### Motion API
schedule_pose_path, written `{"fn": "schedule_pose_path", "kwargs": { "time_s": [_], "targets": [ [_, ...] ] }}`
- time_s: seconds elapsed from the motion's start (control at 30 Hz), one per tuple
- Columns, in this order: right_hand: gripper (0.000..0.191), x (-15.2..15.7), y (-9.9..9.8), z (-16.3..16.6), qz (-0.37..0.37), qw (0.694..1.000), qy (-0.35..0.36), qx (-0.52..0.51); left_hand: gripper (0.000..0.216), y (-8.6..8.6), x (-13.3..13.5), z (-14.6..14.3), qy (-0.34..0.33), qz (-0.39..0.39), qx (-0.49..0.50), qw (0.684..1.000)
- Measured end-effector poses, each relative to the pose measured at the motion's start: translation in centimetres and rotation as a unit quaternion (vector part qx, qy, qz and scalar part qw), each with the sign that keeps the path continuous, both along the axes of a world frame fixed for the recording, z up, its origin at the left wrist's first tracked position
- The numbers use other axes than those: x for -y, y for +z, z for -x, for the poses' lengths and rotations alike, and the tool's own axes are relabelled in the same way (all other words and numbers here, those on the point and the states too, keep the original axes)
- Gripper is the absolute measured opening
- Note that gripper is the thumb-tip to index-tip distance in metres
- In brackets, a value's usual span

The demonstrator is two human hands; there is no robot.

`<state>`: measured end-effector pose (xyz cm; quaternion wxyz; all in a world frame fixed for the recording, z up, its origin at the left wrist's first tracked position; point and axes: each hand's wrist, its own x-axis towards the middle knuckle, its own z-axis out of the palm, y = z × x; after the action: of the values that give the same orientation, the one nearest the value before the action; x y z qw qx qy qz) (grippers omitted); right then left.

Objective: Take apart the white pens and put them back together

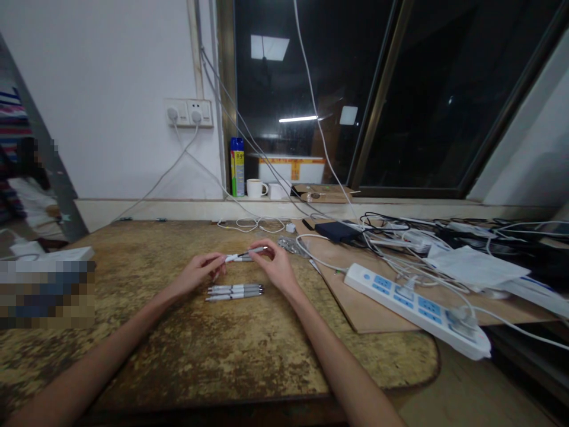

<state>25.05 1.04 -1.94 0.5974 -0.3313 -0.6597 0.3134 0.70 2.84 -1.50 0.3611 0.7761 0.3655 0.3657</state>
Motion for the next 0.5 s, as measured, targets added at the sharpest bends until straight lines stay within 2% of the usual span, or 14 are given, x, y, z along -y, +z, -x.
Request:
{"fn": "schedule_pose_path", "kwargs": {
  "time_s": [0.2, 0.5],
  "targets": [
    [0.024, -0.4, -0.4, -0.1, -0.01, 0.997, -0.068, 0.044, 0.036, 0.0, 0.2, 0.0, 0.042, -0.053, 0.005, 0.998],
    [0.025, -1.2, -1.1, -0.6, 0.054, 0.995, -0.073, -0.046, 0.038, -0.3, -0.1, 0.4, 0.091, -0.082, -0.017, 0.992]
  ]
}}
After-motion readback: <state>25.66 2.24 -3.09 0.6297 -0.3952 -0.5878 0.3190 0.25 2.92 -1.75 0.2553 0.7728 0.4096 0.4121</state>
